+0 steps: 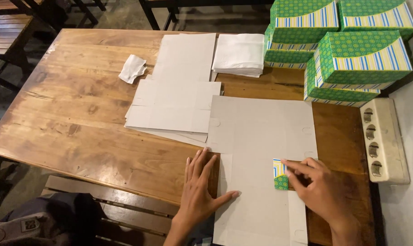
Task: The person folds and assembles flat white cardboard sheets into small boxes using patterned tape to secure the edges. They repeatedly fold flaps, apply tape, and smooth the seams to form finished boxes.
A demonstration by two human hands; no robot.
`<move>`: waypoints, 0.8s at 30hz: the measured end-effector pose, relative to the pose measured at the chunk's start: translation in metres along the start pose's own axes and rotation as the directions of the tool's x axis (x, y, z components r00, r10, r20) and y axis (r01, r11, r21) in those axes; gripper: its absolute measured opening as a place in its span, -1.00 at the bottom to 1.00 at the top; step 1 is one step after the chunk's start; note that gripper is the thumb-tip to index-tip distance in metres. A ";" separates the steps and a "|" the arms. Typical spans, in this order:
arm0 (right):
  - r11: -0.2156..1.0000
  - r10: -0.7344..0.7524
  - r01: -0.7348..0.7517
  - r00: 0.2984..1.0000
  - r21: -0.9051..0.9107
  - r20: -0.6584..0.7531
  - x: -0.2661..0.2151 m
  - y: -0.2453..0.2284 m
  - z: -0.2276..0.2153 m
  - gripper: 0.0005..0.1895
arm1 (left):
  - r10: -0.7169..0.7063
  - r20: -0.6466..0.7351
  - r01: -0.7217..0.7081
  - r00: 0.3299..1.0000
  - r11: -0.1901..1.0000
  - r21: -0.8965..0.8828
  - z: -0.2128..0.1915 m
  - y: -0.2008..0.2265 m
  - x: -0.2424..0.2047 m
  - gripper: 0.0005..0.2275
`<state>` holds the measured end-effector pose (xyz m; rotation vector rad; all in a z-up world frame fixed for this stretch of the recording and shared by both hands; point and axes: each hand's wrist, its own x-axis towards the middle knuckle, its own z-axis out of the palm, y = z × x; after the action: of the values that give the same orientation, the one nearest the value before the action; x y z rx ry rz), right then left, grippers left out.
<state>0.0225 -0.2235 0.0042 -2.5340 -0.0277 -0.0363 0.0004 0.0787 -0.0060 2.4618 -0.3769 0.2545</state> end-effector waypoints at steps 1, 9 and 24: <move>1.000 0.000 0.000 1.000 -0.001 0.001 0.002 -0.001 0.002 -0.66 | -0.001 0.000 0.001 1.000 1.000 -0.001 0.002 -0.001 -0.002 -0.09; 0.957 0.289 -0.289 0.957 -0.006 0.024 0.010 -0.015 0.003 -0.78 | -0.116 -0.128 0.113 0.985 0.993 -0.037 0.011 0.012 -0.017 -0.32; 0.932 -0.357 0.349 0.929 -0.099 -0.093 -0.020 -0.022 0.048 -0.26 | -0.014 -0.087 0.002 0.996 0.990 -0.138 0.014 0.028 -0.017 -0.44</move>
<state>0.0026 -0.1779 -0.0233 -2.5712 -0.4483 -0.3262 -0.0236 0.0525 -0.0064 2.3078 -0.3349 0.3214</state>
